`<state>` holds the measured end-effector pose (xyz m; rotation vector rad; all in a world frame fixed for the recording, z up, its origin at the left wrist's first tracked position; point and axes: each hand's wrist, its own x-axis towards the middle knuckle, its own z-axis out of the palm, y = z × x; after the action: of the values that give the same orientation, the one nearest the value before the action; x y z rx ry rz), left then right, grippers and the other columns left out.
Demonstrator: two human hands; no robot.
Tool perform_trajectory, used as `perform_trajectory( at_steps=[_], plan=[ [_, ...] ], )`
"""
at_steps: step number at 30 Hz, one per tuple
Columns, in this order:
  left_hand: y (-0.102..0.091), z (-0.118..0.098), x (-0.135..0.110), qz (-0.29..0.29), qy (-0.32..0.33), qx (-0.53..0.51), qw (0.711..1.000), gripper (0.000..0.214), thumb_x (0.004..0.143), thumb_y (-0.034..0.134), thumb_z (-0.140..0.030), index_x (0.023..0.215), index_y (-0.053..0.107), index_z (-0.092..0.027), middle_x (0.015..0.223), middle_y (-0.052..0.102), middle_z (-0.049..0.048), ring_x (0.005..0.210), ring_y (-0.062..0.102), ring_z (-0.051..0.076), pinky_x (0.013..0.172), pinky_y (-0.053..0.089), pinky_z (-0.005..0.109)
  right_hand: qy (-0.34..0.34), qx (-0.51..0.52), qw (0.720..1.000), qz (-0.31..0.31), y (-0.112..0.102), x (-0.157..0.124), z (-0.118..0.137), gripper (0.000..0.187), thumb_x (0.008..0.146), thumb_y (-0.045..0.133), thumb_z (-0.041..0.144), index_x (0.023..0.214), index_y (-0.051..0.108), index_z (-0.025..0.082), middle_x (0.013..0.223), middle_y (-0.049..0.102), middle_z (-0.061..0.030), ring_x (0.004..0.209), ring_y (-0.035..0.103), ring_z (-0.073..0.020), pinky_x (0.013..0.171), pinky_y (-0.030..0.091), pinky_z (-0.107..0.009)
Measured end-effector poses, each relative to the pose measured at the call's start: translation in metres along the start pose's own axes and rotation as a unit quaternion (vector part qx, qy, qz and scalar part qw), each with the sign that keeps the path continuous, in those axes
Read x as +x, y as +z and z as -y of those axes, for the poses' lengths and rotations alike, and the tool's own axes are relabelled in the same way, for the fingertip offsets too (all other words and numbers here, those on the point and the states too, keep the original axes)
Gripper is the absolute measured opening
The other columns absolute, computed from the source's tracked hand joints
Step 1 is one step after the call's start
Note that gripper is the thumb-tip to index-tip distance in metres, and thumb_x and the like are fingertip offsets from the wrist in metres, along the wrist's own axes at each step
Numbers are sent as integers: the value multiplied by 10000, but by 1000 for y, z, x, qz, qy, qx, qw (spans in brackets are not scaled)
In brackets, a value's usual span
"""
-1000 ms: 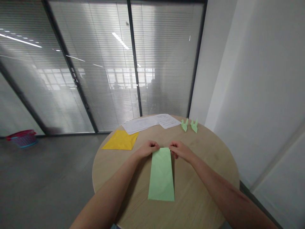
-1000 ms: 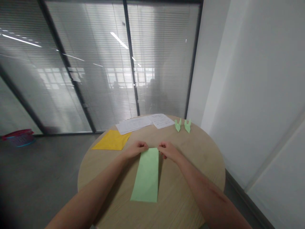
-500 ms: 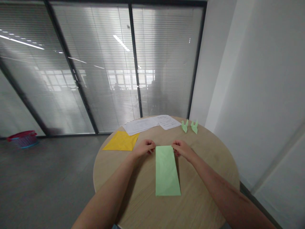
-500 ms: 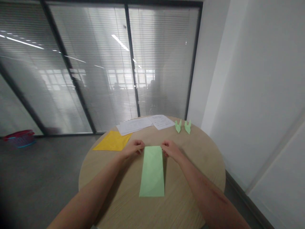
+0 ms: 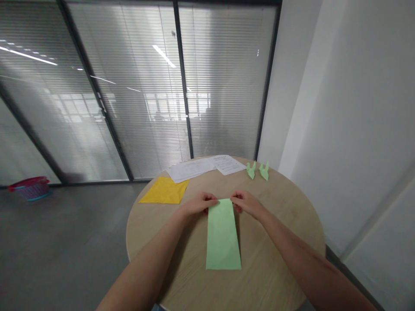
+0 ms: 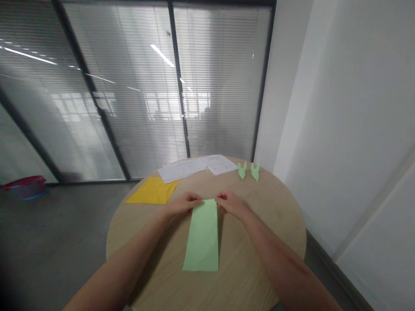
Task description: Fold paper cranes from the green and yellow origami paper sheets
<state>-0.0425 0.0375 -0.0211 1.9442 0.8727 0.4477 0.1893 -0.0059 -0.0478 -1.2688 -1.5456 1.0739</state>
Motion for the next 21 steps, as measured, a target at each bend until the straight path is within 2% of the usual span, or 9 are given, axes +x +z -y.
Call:
perform_trajectory(
  at_steps=[4, 7, 10, 14, 16, 18, 21],
  plan=[
    [-3, 0, -1, 0, 4, 29, 1000, 463, 768, 587, -581, 625, 581, -140, 509, 473, -25, 460, 431, 95, 454, 318, 217, 6, 15, 1000, 3, -1, 2, -5, 236, 774, 594, 403, 768, 554, 170, 582, 545, 32, 446, 505, -88, 426, 391, -202],
    [-5, 2, 2, -32, -1, 44, 999, 457, 778, 578, -565, 600, 573, -145, 487, 482, -21, 446, 439, 95, 449, 322, 214, 20, 37, 999, 7, -1, 2, -7, 295, 790, 598, 459, 878, 573, 179, 577, 536, 46, 439, 489, -89, 428, 386, -205],
    [-8, 7, 6, -96, -6, 26, 995, 439, 776, 584, -551, 610, 587, -145, 494, 501, -15, 455, 474, 101, 465, 375, 214, 21, 41, 999, 26, -1, 1, -7, 369, 793, 608, 499, 964, 609, 173, 614, 562, 35, 468, 478, -85, 457, 384, -205],
    [-11, 14, 11, -203, 1, -40, 978, 403, 769, 595, -536, 698, 634, -141, 570, 557, -3, 488, 535, 111, 497, 446, 223, -17, 12, 999, 44, -4, 0, -6, 385, 778, 639, 509, 877, 660, 138, 796, 670, -42, 652, 579, -136, 579, 435, -239],
    [-14, 17, 13, -255, 4, -74, 964, 392, 755, 611, -531, 710, 634, -142, 585, 564, -2, 489, 541, 112, 497, 460, 227, -23, -3, 999, 42, -6, 0, -7, 379, 746, 683, 484, 897, 671, 137, 880, 696, -61, 727, 614, -170, 621, 457, -258],
    [-16, 18, 14, -300, 7, -109, 948, 379, 738, 629, -523, 701, 624, -147, 584, 561, -6, 488, 538, 110, 499, 474, 231, -16, -1, 999, 39, -7, 1, -9, 380, 721, 715, 442, 957, 671, 146, 922, 706, -68, 745, 633, -185, 621, 473, -266],
    [-18, 19, 14, -340, 6, -160, 927, 368, 728, 636, -520, 714, 613, -153, 597, 565, -12, 491, 538, 107, 519, 506, 249, 33, 40, 999, 17, -6, 3, -12, 391, 704, 725, 383, 1014, 651, 156, 879, 713, -75, 667, 641, -186, 558, 490, -276]
  ],
)
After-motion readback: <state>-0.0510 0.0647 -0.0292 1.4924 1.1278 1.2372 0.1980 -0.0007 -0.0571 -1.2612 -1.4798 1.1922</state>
